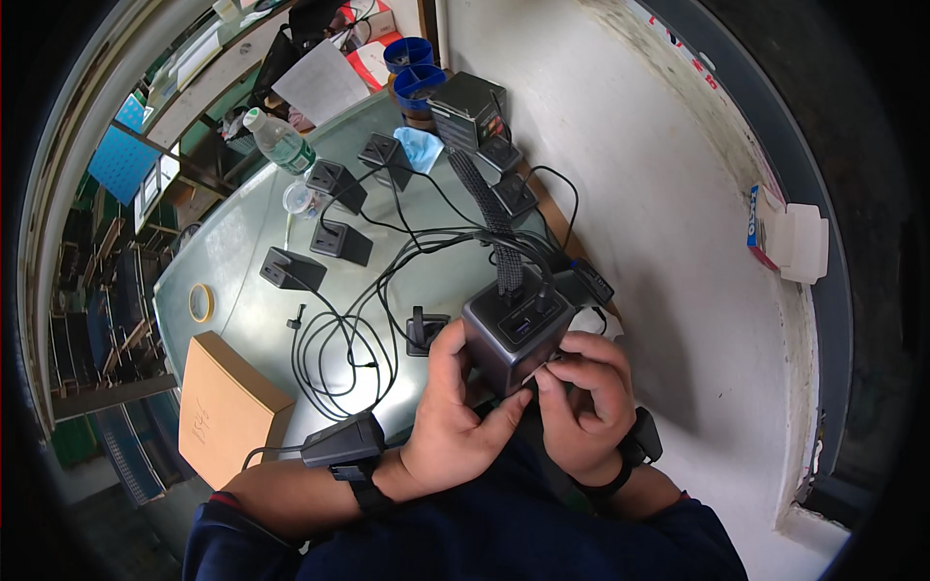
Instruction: Connecting power cables to electronic devices and placing them into a box.
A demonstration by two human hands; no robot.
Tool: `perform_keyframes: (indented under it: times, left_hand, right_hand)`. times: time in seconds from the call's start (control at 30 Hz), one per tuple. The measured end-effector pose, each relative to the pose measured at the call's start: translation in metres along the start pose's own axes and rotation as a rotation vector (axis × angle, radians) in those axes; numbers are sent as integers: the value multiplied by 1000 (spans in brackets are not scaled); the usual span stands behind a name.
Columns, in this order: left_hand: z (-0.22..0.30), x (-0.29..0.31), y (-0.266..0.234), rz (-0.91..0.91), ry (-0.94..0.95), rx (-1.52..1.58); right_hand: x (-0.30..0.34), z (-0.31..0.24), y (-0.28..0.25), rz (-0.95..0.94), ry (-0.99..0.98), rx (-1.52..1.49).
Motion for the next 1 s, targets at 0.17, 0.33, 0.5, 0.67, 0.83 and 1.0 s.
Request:
perform_keyframes:
  times: [0.17, 0.33, 0.5, 0.67, 0.83, 1.0]
  left_hand:
    - [-1, -1, -2, -4, 5, 12]
    - [-3, -2, -2, -2, -3, 25]
    - [-5, -4, -3, 4, 8, 48]
    - [-9, -3, -3, 21, 21, 20]
    - [-16, -5, -2, 22, 34, 71]
    - [-15, -7, 2, 5, 33, 111]
  right_hand:
    - [-3, -1, 2, 5, -12, -19]
    - [4, 7, 4, 23, 101, -120]
    - [4, 10, 6, 19, 105, -102]
    - [7, 12, 10, 53, 152, -141]
    - [7, 14, 11, 47, 168, -150]
    - [10, 17, 8, 105, 239, -220]
Point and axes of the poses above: each hand's wrist, its own x-axis away from the middle knuckle, its own y-axis out of the palm, z = x × y, the point moved 6 cm from there along -x, towards the middle knuckle, and after that the axes turned 8 degrees about x, right-handed, at the moved point
